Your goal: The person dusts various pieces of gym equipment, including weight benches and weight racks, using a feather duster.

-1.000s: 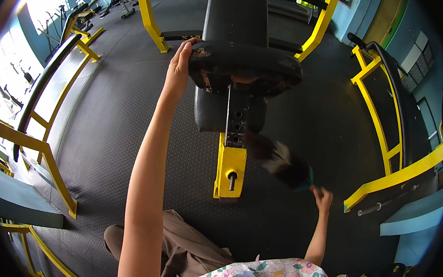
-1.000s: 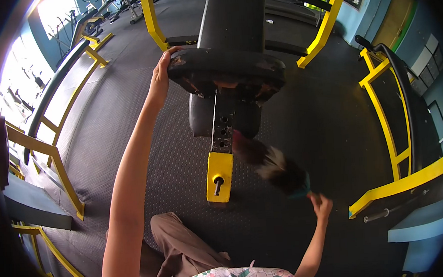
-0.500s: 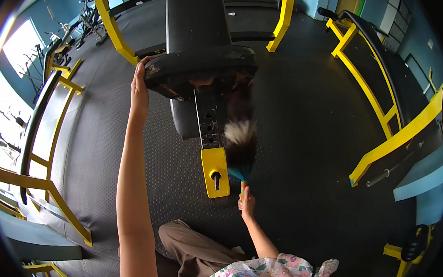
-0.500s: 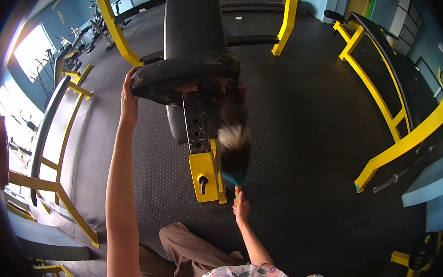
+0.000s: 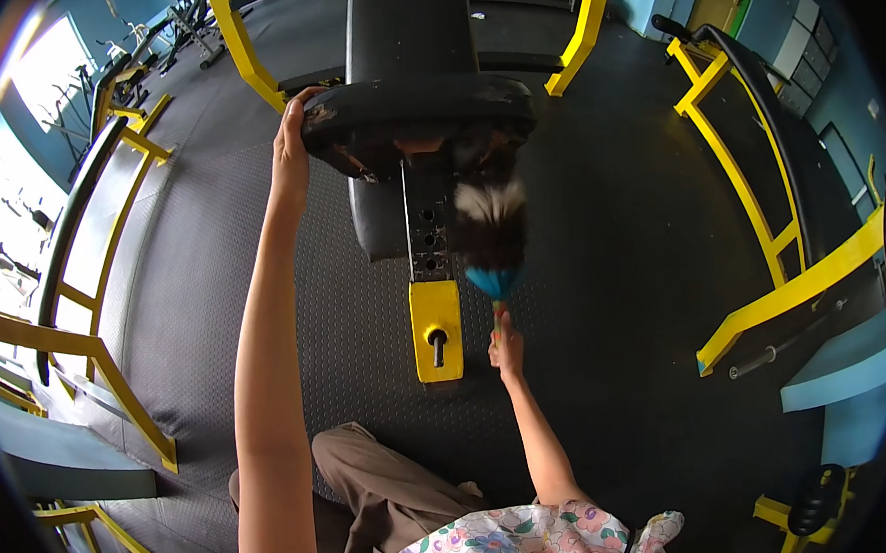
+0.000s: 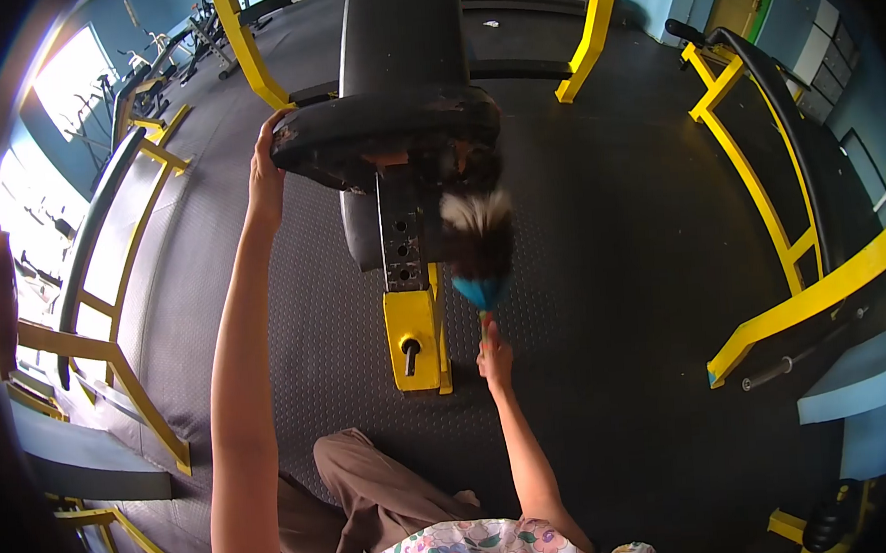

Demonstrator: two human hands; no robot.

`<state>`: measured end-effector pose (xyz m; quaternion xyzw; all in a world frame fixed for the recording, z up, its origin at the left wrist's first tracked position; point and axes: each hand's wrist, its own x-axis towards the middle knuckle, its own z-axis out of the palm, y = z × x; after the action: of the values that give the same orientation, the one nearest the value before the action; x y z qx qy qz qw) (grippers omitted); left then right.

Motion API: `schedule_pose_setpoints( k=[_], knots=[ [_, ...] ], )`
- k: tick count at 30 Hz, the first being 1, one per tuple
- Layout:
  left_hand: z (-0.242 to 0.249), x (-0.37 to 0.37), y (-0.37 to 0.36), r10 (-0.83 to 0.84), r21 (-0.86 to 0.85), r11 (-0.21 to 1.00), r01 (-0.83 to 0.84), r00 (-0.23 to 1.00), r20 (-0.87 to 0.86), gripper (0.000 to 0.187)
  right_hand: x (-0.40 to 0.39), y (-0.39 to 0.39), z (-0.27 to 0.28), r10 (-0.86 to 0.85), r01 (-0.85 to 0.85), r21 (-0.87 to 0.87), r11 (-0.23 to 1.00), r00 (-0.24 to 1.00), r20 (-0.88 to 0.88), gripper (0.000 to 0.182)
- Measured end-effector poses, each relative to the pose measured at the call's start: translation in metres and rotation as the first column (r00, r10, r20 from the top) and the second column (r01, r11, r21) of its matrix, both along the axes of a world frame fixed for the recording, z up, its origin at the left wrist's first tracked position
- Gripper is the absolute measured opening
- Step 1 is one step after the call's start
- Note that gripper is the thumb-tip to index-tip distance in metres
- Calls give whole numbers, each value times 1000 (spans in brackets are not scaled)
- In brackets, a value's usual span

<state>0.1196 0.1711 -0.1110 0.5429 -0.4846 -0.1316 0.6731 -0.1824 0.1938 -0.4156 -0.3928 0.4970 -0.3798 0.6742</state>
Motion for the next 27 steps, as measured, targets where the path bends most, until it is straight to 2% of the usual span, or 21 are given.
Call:
schedule_pose_setpoints(
  k=[2, 4, 7, 11, 13, 15, 17, 19, 23, 26, 27],
  knots=[
    [1, 0, -1, -28, -23, 999, 27, 998, -53, 50, -11, 30, -18, 31, -28, 122, 992, 999, -21, 56],
    [0, 1, -2, -35, -37, 999, 33, 998, -50, 49, -31, 56, -31, -8, 11, 117, 993, 1000, -24, 56],
    [0, 0, -1, -54, -43, 998, 52, 997, -60, 47, -75, 93, -60, 18, -13, 39, 999, 992, -122, 56],
    [1, 1, -1, -66, -67, 996, 63, 997, -40, 46, -125, 137, -78, 89, -78, 58, 995, 976, -200, 56],
    [1, 1, -1, -91, -42, 995, 89, 995, -48, 46, -138, 147, -77, 150, -180, -46, 983, 916, -372, 56],
    [2, 1, 0, -90, -44, 995, 87, 995, -49, 46, -139, 143, -71, 111, -155, -81, 984, 910, -399, 54],
    [1, -1, 2, -87, -44, 995, 85, 995, -54, 46, -135, 136, -56, 51, -191, -217, 957, 851, -523, 52],
    [2, -1, 2, -82, -60, 995, 80, 996, -29, 46, -139, 136, -55, 65, -207, -226, 952, 857, -512, 52],
    [2, -1, 4, -91, -63, 994, 88, 995, -37, 46, -141, 166, -78, 86, -104, -38, 994, 943, -322, 54],
    [1, 0, 3, -97, -46, 994, 96, 995, -35, 46, -121, 199, -86, 157, -112, 127, 986, 883, -442, 59],
    [1, 0, 3, -104, -45, 994, 103, 994, -35, 46, -112, 212, -85, 132, -75, 161, 984, 915, -382, 60]
  ],
)
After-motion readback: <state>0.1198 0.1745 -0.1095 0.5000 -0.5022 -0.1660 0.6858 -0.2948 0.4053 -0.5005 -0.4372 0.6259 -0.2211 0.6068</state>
